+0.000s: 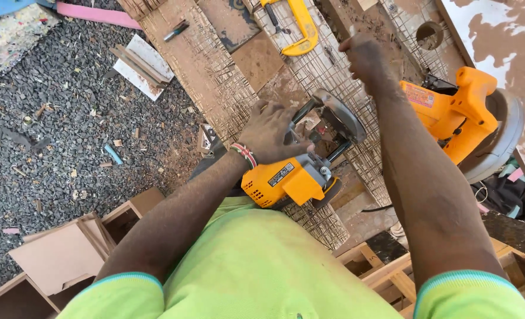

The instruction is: Adjusting the settings of a handheld router using a wrench and manual knobs before testing it on a wooden board.

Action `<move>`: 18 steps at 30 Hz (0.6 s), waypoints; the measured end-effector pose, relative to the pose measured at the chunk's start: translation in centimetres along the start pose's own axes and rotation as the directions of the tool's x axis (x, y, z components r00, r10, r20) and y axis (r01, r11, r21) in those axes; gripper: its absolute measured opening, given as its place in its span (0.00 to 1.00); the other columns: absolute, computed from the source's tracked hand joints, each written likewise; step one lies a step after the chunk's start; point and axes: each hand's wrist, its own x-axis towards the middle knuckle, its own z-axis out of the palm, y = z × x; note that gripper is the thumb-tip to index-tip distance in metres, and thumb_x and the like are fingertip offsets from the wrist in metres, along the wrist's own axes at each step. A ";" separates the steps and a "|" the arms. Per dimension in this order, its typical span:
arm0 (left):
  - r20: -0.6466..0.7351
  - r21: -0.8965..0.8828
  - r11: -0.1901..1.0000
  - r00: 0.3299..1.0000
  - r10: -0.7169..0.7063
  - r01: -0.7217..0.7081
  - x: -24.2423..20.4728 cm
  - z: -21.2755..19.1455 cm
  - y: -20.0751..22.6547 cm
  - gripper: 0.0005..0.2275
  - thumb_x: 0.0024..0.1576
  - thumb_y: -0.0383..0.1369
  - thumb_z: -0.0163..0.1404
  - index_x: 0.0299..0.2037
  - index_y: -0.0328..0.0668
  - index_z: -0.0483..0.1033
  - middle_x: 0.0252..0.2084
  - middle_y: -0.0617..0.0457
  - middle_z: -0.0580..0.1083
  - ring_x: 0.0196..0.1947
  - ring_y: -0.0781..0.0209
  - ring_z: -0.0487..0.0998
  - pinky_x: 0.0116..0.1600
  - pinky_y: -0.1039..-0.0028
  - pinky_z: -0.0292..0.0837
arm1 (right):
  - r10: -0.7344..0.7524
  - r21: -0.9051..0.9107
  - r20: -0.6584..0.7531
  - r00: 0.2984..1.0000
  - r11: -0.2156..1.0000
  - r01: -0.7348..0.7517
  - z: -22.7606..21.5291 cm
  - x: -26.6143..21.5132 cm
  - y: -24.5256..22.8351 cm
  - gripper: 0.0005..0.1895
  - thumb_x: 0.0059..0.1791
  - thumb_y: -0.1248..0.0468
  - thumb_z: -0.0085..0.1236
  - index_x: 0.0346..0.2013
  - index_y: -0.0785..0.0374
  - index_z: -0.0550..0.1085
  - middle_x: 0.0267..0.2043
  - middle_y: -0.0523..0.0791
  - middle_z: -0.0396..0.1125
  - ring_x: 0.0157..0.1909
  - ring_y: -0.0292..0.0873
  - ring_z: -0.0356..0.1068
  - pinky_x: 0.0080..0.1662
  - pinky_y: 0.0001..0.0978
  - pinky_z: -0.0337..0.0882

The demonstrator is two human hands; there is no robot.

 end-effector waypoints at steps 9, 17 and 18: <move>-0.070 0.005 0.999 0.996 0.050 -0.049 0.1 2.0 -2.3 0.55 0.62 0.80 0.29 0.80 0.36 0.70 0.73 0.34 0.77 0.80 0.38 0.68 0.85 0.38 0.45 | 0.190 0.246 0.079 0.979 0.947 -0.204 6.0 3.9 -0.8 0.23 0.56 0.73 0.49 0.64 0.54 0.77 0.68 0.51 0.56 0.63 0.56 0.72 0.71 0.59 0.74; -0.160 -0.025 0.997 0.985 0.070 -0.075 -0.1 2.4 -2.6 0.52 0.61 0.79 0.34 0.74 0.37 0.76 0.69 0.39 0.80 0.77 0.40 0.71 0.83 0.36 0.49 | 0.152 0.398 0.158 0.976 0.894 -0.204 2.5 -1.9 -3.7 0.28 0.64 0.65 0.53 0.82 0.54 0.70 0.73 0.54 0.54 0.69 0.59 0.73 0.67 0.54 0.80; -0.193 -0.022 0.996 0.978 0.080 -0.085 -0.1 2.7 -2.9 0.50 0.62 0.78 0.36 0.72 0.36 0.77 0.69 0.37 0.79 0.76 0.40 0.72 0.83 0.38 0.49 | 0.185 0.464 0.167 0.968 0.852 -0.243 2.1 -2.9 -4.2 0.29 0.65 0.64 0.53 0.82 0.51 0.69 0.73 0.52 0.53 0.70 0.56 0.71 0.65 0.50 0.81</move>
